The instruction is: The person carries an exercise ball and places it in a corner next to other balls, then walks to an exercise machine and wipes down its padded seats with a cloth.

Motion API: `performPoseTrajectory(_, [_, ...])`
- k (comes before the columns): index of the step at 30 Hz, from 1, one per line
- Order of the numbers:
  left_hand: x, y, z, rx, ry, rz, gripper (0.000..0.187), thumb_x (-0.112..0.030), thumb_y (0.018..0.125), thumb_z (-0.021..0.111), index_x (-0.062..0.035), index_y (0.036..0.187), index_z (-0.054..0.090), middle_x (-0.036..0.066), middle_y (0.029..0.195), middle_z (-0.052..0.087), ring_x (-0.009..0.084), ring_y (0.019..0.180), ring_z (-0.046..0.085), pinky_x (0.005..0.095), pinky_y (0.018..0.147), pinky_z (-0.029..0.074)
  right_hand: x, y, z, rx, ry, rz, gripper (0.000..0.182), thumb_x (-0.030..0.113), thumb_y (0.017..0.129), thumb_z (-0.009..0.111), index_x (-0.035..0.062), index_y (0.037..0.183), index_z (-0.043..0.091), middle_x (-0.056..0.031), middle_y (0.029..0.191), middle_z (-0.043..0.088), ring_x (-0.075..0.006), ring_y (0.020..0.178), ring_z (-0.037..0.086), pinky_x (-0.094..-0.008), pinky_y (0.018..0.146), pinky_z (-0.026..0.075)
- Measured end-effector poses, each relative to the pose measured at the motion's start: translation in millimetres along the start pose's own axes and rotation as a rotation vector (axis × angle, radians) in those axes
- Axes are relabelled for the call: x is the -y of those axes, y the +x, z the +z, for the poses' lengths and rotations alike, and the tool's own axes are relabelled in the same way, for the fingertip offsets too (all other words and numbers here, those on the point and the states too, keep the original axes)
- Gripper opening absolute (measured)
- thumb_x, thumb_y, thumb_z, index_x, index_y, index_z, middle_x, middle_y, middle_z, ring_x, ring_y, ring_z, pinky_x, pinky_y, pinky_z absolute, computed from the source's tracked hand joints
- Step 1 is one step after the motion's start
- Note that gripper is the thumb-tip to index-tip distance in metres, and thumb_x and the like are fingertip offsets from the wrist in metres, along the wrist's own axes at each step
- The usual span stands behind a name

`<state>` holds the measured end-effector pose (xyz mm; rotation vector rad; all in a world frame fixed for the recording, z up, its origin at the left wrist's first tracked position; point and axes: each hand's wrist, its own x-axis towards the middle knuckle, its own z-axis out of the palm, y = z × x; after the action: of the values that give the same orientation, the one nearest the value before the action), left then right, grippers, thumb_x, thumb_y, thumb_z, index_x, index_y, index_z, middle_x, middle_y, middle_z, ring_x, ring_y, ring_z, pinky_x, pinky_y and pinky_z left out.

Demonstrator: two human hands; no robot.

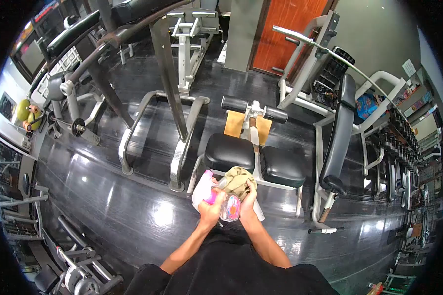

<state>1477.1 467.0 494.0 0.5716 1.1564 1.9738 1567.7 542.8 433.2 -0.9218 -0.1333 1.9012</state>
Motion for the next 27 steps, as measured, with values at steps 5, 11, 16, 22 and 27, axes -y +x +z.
performPoseTrajectory(5, [-13.7,-1.0,0.0,0.108,0.209,0.002,0.023,-0.001,0.091,0.053,0.0001,0.113,0.047,0.006,0.092,0.059,0.0123,0.066,0.055,0.0285,0.066,0.048,-7.7,-1.6,-10.3,-0.005,-0.014,-0.008,0.037,0.031,0.083,0.056,0.0078,0.112,0.056,-0.0073,0.106,0.062,-0.0240,0.098,0.059,-0.0369,0.088,0.046])
performPoseTrajectory(11, [7.5,34.4,-32.7,0.161,0.151,-0.130,0.006,-0.004,0.090,0.056,-0.0024,0.096,0.057,0.002,0.079,0.057,0.0077,0.063,0.053,0.0239,0.061,0.045,25.2,13.8,-14.8,0.150,0.175,0.056,0.040,0.036,0.088,0.049,0.0106,0.119,0.052,-0.0108,0.115,0.059,-0.0288,0.105,0.057,-0.0434,0.092,0.046])
performPoseTrajectory(16, [26.0,60.2,-59.8,0.235,0.667,0.021,0.014,-0.014,0.084,0.066,-0.0016,0.090,0.061,0.004,0.078,0.062,0.0097,0.065,0.055,0.0267,0.062,0.046,87.1,23.0,-21.3,0.067,0.212,-0.009,0.043,0.037,0.089,0.048,0.0110,0.123,0.050,-0.0097,0.118,0.059,-0.0283,0.106,0.058,-0.0452,0.093,0.046])
performPoseTrajectory(22, [30.2,77.4,-70.4,0.188,0.812,-0.070,0.015,-0.015,0.082,0.068,-0.0026,0.090,0.064,0.007,0.076,0.065,0.0130,0.070,0.060,0.0291,0.065,0.047,133.5,33.5,-36.3,-0.017,0.135,-0.116,0.038,0.035,0.090,0.048,0.0116,0.119,0.054,-0.0066,0.115,0.061,-0.0253,0.104,0.059,-0.0416,0.092,0.047])
performPoseTrajectory(27, [41.2,87.9,-70.9,0.130,0.753,-0.107,0.015,-0.015,0.082,0.068,-0.0027,0.089,0.063,0.008,0.075,0.064,0.0127,0.070,0.059,0.0292,0.066,0.047,148.0,47.0,-35.0,-0.060,0.084,-0.172,0.036,0.034,0.089,0.050,0.0120,0.117,0.056,-0.0058,0.114,0.062,-0.0248,0.103,0.059,-0.0411,0.090,0.048])
